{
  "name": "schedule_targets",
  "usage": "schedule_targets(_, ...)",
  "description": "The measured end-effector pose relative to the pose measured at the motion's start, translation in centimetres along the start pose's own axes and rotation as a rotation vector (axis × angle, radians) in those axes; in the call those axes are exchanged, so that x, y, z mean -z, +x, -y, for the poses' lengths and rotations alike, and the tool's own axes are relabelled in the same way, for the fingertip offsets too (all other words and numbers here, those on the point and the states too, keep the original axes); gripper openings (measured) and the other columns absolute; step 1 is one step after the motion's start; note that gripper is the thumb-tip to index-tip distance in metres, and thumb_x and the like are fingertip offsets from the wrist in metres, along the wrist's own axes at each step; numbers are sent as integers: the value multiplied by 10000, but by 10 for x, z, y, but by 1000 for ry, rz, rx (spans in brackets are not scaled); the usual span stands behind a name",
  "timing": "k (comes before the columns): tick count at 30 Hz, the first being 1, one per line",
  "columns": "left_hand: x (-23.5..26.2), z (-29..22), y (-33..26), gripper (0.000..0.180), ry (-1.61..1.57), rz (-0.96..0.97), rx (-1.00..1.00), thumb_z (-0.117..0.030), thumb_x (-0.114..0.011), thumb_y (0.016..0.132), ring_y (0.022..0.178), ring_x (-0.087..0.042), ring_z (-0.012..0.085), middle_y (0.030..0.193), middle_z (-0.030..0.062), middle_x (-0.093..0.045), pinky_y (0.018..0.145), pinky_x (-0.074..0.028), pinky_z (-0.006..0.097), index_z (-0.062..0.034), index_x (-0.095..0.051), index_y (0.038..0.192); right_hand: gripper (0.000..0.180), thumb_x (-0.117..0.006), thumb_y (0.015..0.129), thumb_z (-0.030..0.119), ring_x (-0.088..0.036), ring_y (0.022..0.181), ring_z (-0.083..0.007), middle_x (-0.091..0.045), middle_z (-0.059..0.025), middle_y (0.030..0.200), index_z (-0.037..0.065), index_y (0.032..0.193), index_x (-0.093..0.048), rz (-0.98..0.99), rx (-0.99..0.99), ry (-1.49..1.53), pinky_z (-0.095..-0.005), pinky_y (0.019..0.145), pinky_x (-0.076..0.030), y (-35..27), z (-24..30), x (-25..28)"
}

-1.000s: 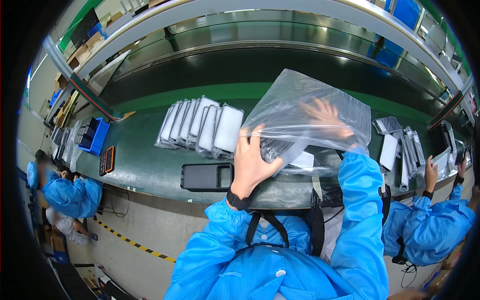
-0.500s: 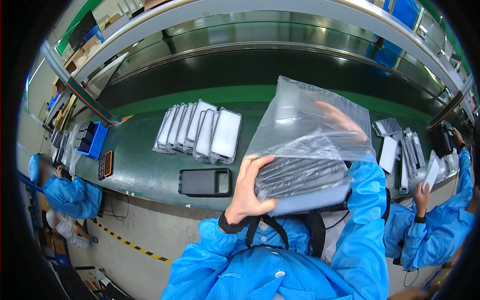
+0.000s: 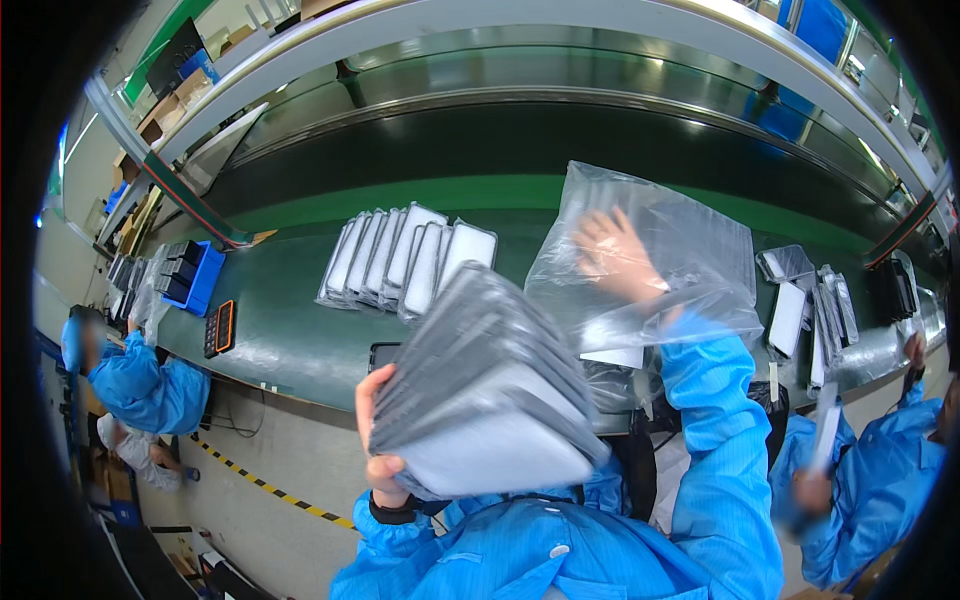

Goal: Removing phone cases from protective film and checking them on an assembly line.

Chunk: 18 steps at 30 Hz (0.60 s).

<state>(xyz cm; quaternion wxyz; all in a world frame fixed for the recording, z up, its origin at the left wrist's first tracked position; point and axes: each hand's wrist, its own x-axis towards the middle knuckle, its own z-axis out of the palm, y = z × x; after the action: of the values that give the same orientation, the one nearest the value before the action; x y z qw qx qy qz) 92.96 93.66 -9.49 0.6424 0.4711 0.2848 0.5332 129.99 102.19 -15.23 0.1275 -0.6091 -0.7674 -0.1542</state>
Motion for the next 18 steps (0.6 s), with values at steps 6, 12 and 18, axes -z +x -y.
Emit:
schedule_targets(6,42,-4,-7,856,-177,-243,-24,-399,-611,567,1092,-491,308,1199,185,-446,918,-414,399,-22,-348,1289,277,-572,752,294,-456,1176,-247,-614,-67,1066,142,963,-666,255,104,-87,-557,1049,-245,36,8,-27)
schedule_targets(12,45,1,1,772,-102,-281,-108,-387,-521,679,1093,-527,321,1259,199,-475,913,-435,384,30,-363,1309,308,-634,678,345,-501,1084,-232,-586,-46,1002,137,903,-661,271,186,-169,-543,1037,-264,46,12,-27)
schedule_targets(18,0,33,62,693,464,-359,-314,-214,-607,647,1166,-401,287,1225,169,-415,1022,-282,383,21,-390,1262,336,-629,711,296,-461,1126,-273,-543,-82,1097,144,1010,-631,157,-22,-224,-536,1040,-256,35,4,-14)
